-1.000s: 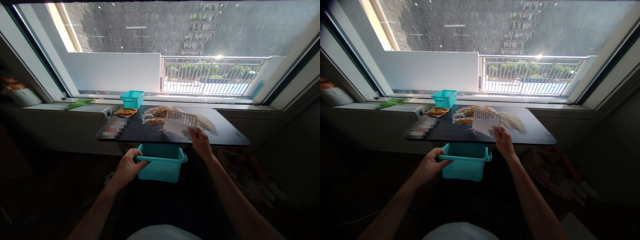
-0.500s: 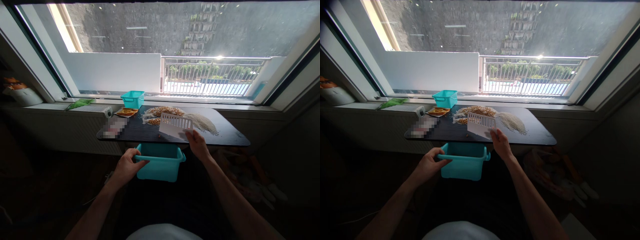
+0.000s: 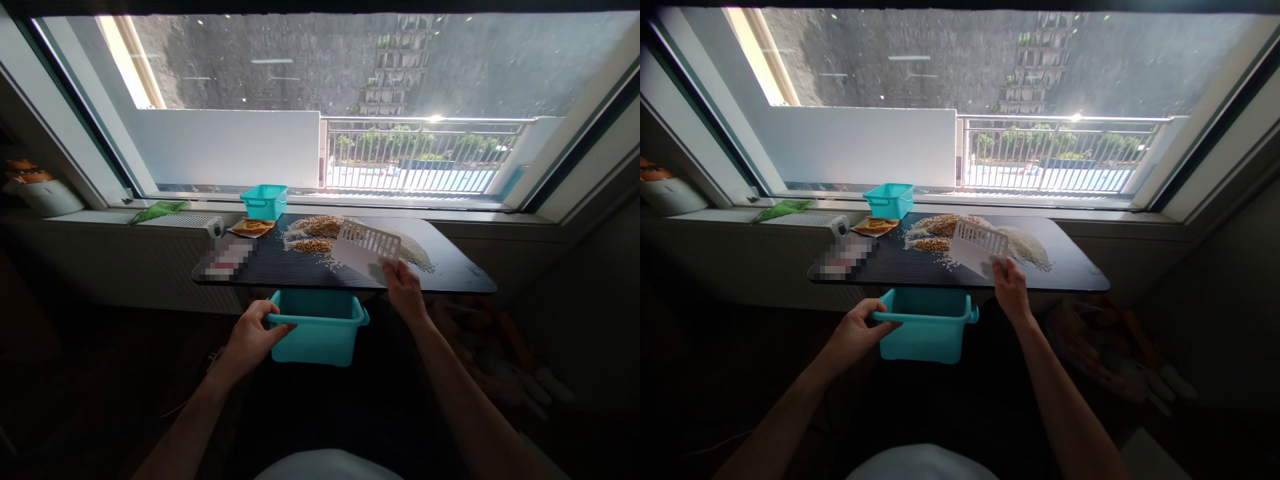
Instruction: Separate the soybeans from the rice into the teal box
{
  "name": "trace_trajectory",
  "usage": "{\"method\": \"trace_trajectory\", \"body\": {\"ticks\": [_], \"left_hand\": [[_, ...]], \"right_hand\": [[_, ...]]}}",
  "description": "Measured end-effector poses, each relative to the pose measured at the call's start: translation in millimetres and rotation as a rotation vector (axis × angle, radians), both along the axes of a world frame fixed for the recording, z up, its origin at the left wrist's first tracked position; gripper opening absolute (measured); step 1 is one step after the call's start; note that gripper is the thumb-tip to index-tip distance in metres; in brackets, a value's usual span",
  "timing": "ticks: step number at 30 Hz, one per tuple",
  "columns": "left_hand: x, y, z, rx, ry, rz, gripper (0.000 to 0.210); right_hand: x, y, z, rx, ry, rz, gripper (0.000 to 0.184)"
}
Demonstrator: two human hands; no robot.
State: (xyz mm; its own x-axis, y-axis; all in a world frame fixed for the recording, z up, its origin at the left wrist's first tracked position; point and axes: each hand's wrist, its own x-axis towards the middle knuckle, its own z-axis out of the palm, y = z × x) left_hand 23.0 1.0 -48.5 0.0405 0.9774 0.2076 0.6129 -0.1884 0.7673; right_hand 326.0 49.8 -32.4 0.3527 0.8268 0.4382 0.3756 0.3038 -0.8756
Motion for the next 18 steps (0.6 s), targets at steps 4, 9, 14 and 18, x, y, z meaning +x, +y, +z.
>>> {"method": "trace_trajectory", "body": {"ticks": [4, 9, 14, 18], "left_hand": [[-0.2, 0.8, -1.0, 0.001, -0.003, 0.001, 0.031], [-0.4, 1.1, -3.9, -0.001, -0.008, 0.008, 0.029], [0.6, 2.1, -5.8, 0.001, -0.010, 0.012, 0.031], [1.6, 2.4, -5.2, 0.000, -0.005, 0.002, 0.032]], "right_hand": [[-6.9, 0.5, -7.2, -0.041, 0.013, 0.079, 0.055], [3.2, -3.3, -15.8, -0.036, -0.004, -0.004, 0.051], [27.5, 5.1, -17.7, -0.009, -0.055, -0.151, 0.050], [28.0, 14.6, -13.6, 0.004, -0.068, -0.164, 0.047]]}}
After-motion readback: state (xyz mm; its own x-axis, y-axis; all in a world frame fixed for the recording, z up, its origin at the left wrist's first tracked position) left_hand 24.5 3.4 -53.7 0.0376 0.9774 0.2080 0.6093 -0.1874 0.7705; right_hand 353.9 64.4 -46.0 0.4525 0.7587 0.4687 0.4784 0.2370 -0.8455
